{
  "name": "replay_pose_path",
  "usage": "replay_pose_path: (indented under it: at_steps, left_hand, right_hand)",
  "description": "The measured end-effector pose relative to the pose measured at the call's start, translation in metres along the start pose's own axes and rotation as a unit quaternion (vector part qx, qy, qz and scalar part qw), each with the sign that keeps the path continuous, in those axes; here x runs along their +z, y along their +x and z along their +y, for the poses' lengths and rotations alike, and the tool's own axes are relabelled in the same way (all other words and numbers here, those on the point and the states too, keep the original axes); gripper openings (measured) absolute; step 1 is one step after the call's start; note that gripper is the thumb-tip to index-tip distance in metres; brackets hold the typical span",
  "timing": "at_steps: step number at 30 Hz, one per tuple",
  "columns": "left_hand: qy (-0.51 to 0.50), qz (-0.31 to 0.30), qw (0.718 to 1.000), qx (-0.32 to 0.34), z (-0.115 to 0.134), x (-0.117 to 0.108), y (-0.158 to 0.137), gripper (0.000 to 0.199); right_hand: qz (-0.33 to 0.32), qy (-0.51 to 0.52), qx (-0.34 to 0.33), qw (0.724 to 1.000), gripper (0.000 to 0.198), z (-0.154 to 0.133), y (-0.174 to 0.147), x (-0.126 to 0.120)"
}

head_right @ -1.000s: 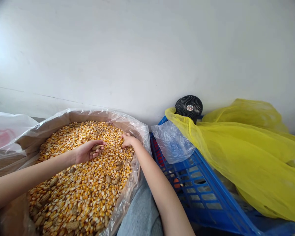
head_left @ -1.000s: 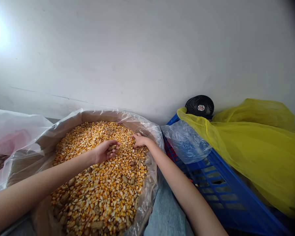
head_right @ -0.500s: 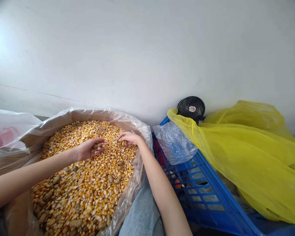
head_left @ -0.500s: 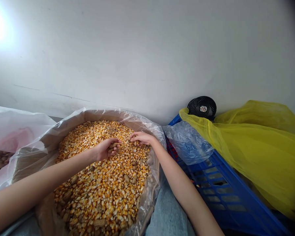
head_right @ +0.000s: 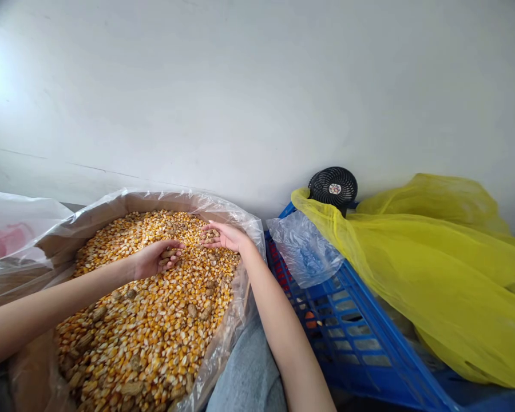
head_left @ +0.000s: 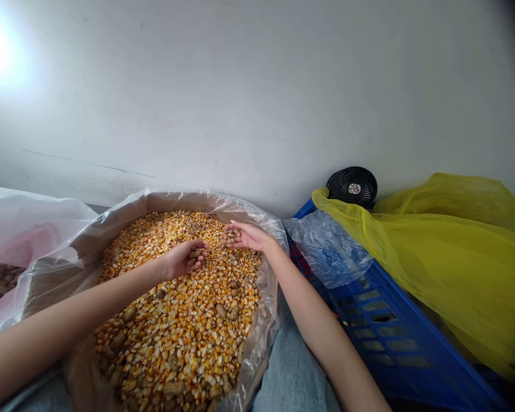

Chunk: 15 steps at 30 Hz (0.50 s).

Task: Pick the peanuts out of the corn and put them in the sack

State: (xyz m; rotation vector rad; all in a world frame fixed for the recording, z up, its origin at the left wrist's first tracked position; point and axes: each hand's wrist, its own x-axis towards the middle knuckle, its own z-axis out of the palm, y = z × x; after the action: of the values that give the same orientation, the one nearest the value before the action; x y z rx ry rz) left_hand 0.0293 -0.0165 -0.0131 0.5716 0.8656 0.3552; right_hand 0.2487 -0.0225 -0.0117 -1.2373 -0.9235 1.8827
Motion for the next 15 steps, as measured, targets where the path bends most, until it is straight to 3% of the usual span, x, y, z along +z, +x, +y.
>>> replay_pose_path:
  at_steps: [8,15]
  left_hand:
    - [0.01,-0.001,1.0,0.0,0.0004,-0.0019,0.0021,0.009]
    - [0.005,-0.003,1.0,0.009,-0.0002,-0.0023,0.0019,0.008]
  right_hand:
    - [-0.016,-0.011,0.001,1.0,0.02,0.0021,0.0014,-0.0022]
    - [0.009,-0.02,-0.006,1.0,0.019,0.0024,0.0016,-0.0025]
